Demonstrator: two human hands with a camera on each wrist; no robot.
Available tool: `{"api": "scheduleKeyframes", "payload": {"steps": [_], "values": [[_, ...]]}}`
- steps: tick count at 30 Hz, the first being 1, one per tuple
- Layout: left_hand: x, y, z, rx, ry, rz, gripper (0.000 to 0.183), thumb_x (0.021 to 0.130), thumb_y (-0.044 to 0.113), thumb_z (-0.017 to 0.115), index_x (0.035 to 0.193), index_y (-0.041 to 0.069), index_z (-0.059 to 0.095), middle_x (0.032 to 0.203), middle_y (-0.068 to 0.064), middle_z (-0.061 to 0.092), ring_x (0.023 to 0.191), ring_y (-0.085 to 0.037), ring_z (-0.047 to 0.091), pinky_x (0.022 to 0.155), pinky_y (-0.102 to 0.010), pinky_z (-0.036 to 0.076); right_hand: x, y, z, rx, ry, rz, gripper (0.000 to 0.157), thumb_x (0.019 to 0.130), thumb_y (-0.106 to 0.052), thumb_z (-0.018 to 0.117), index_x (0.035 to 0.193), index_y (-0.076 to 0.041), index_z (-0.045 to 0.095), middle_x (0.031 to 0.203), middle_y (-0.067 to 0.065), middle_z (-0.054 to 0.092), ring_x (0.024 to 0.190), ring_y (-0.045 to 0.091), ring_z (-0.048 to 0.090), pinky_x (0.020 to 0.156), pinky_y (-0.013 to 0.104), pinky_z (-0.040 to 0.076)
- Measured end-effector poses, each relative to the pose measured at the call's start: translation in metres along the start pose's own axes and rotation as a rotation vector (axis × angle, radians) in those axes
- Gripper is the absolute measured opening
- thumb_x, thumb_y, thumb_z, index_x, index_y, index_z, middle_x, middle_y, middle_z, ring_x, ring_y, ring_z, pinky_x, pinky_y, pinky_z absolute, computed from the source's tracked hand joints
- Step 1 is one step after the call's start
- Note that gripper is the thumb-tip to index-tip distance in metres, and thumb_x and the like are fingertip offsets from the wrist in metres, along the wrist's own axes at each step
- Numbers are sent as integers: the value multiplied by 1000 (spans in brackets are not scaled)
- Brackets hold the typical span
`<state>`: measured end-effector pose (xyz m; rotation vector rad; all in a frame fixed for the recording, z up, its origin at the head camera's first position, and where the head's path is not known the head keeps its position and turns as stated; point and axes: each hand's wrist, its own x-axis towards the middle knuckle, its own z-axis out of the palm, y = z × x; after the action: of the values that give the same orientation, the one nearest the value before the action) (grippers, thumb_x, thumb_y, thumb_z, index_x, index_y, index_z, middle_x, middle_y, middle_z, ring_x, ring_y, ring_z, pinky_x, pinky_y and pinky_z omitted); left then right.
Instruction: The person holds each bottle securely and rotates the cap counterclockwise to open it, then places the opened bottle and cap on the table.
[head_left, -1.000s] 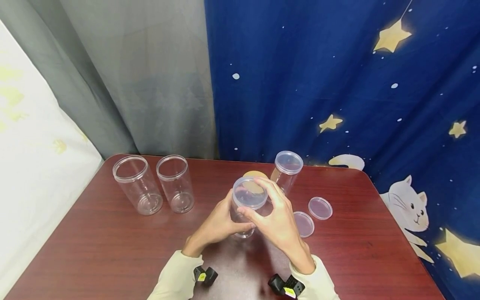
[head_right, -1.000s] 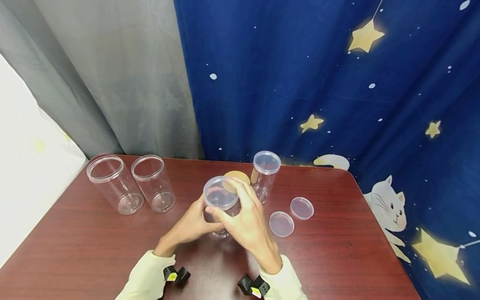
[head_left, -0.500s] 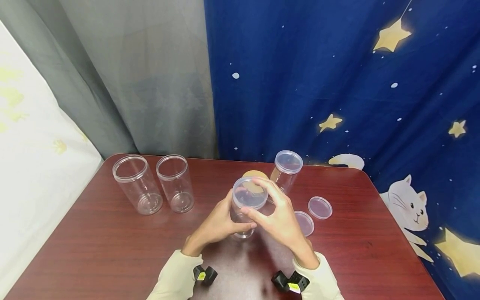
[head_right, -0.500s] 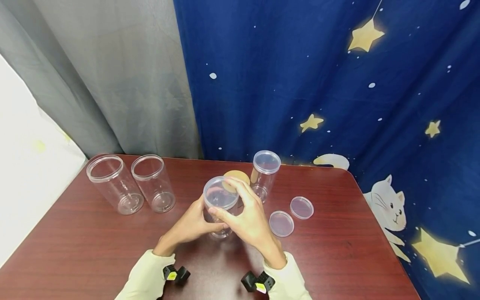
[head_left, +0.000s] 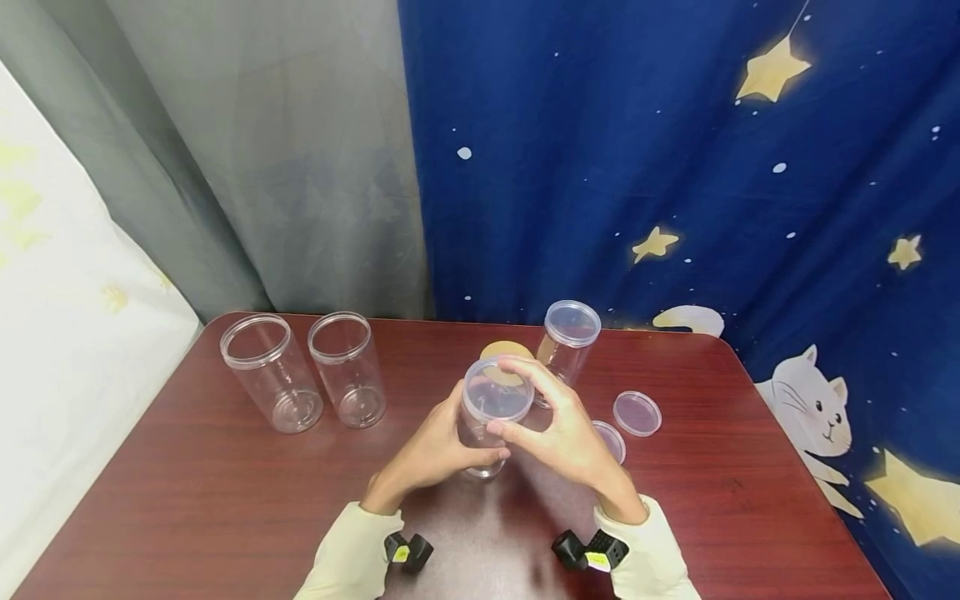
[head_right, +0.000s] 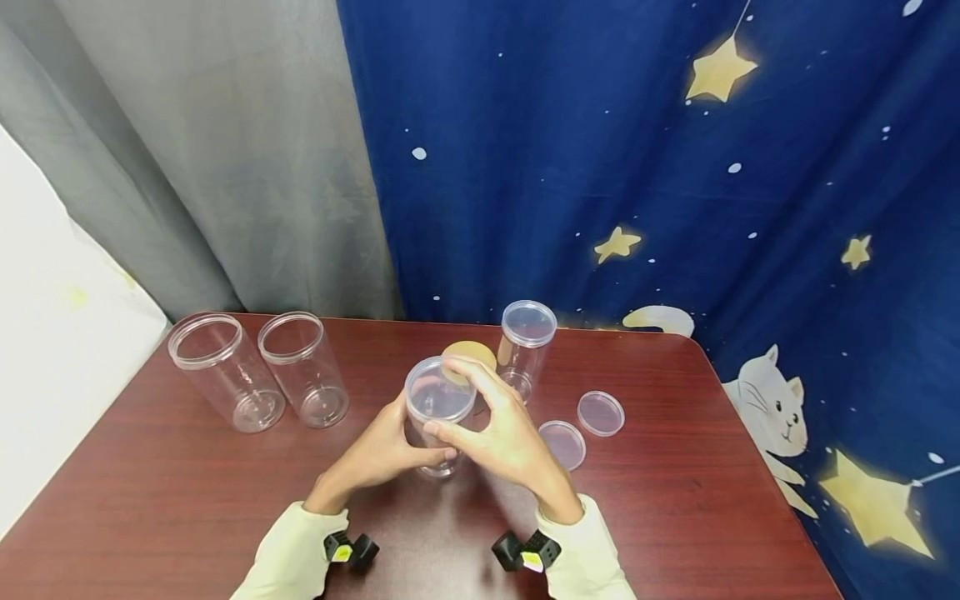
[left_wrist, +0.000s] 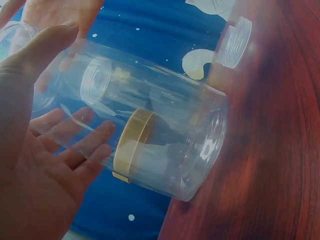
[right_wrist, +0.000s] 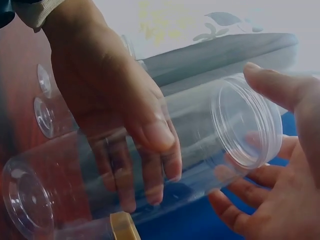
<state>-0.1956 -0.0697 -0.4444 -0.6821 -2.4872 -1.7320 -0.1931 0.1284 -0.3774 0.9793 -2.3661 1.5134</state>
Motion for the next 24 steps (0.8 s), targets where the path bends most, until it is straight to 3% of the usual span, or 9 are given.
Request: {"api": "scheduleKeyframes", "payload": {"steps": [24], "values": [[-1,0,0,5,-17,-9,90,69,34,90,142,25,39,121,5,63,109,-12,60,98,-38,48,10,16,-24,192,-264,18,67,82,-5,80,141,-14,51,144,3,51,126,19,54,105,29,44]]}}
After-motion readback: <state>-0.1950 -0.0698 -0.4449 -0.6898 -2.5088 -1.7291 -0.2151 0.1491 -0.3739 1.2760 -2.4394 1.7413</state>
